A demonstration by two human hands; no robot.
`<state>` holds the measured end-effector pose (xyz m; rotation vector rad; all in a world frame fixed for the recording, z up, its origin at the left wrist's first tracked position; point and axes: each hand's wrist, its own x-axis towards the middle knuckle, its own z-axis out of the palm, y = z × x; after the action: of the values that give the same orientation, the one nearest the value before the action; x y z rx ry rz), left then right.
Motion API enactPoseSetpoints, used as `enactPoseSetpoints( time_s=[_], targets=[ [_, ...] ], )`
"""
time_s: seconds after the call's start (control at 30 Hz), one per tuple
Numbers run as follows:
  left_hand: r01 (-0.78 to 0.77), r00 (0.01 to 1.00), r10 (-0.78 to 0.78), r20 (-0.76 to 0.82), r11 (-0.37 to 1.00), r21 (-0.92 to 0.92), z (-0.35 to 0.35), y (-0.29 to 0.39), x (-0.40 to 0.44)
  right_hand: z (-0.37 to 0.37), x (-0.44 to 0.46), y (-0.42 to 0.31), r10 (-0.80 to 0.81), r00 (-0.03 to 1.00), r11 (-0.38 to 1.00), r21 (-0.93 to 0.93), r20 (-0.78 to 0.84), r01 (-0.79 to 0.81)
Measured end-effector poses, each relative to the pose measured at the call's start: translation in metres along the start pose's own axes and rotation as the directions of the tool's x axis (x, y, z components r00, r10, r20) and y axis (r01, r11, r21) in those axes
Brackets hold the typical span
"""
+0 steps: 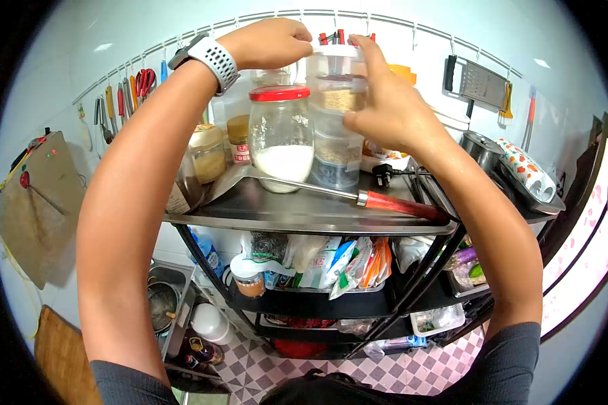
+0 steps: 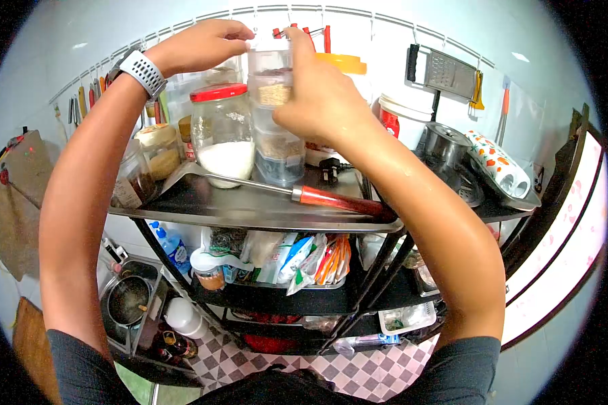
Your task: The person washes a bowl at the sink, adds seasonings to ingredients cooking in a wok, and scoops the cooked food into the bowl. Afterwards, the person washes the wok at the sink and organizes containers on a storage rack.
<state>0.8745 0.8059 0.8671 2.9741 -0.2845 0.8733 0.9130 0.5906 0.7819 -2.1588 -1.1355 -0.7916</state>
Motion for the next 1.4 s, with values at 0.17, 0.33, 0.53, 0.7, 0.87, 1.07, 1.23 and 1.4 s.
enactPoseSetpoints(
  time_s=[0.17, 0.33, 0.53, 0.7, 0.87, 1.07, 1.23, 1.4],
  targets=[
    [-0.127, 0.992, 0.127, 0.027, 0.992, -0.013, 0.008, 0.009, 0.004, -0.012, -0.022, 0.008, 0.073, 0.997, 0.984, 0.166, -0.007, -0.071],
    [-0.1, 0.994, 0.102, 0.048, 0.994, -0.041, 0.015, 0.013, 0.005, 0.02, -0.029, 0.019, 0.138, 0.986, 0.968, 0.224, -0.098, -0.113],
    [-0.063, 0.997, 0.071, 0.041, 0.984, -0.167, 0.015, 0.01, -0.016, 0.017, -0.04, 0.023, 0.243, 0.964, 0.873, 0.457, -0.107, -0.169],
    [-0.126, 0.992, 0.129, 0.017, 0.986, -0.109, 0.006, 0.021, -0.038, 0.001, -0.057, 0.02, 0.313, 0.94, 0.769, 0.617, -0.136, -0.167],
    [-0.194, 0.979, 0.175, -0.106, 0.956, -0.218, 0.012, 0.028, -0.047, -0.019, -0.055, 0.03, 0.281, 0.927, 0.73, 0.682, -0.25, -0.037],
    [-0.259, 0.946, -0.002, -0.325, 0.595, -0.761, 0.039, 0.079, -0.07, -0.056, -0.056, 0.0, 0.202, 0.926, 0.591, 0.794, -0.318, 0.143],
    [-0.496, 0.822, -0.091, -0.562, 0.37, -0.785, 0.073, 0.109, -0.093, -0.048, -0.073, -0.023, 0.163, 0.941, 0.498, 0.848, -0.298, 0.182],
    [-0.543, 0.756, -0.058, -0.653, 0.503, -0.673, 0.078, 0.118, -0.131, -0.028, -0.093, -0.041, 0.124, 0.954, 0.431, 0.881, -0.272, 0.196]
  ],
)
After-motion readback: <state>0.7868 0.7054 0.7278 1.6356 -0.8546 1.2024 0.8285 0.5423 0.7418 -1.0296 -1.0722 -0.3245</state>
